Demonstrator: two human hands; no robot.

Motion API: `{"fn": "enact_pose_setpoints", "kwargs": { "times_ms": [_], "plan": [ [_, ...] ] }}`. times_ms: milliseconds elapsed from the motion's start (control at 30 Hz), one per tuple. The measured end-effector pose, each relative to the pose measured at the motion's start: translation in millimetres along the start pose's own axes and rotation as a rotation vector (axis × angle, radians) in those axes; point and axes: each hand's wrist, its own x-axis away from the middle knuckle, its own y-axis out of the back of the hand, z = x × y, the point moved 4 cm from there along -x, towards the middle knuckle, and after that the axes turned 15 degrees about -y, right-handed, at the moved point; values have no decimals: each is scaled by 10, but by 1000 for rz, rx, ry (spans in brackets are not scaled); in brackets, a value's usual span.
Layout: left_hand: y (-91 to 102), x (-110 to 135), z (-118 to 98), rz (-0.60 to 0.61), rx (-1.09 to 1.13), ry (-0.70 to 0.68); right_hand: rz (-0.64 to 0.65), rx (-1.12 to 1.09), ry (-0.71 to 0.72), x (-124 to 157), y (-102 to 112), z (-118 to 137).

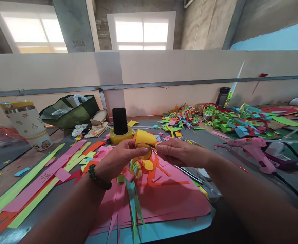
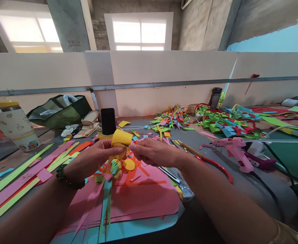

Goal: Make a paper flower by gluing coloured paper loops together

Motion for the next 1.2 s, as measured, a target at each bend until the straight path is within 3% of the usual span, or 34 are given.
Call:
{"fn": "enact_pose_setpoints", "kwargs": {
  "times_ms": [433,1200],
  "plan": [
    [16,-8,-10,-44,-49,-42,0,-40,9,-7,-10,0],
    [15,9,-28,-49,-126,5,-36,18,-16,-13,-12,8]
  ]
}}
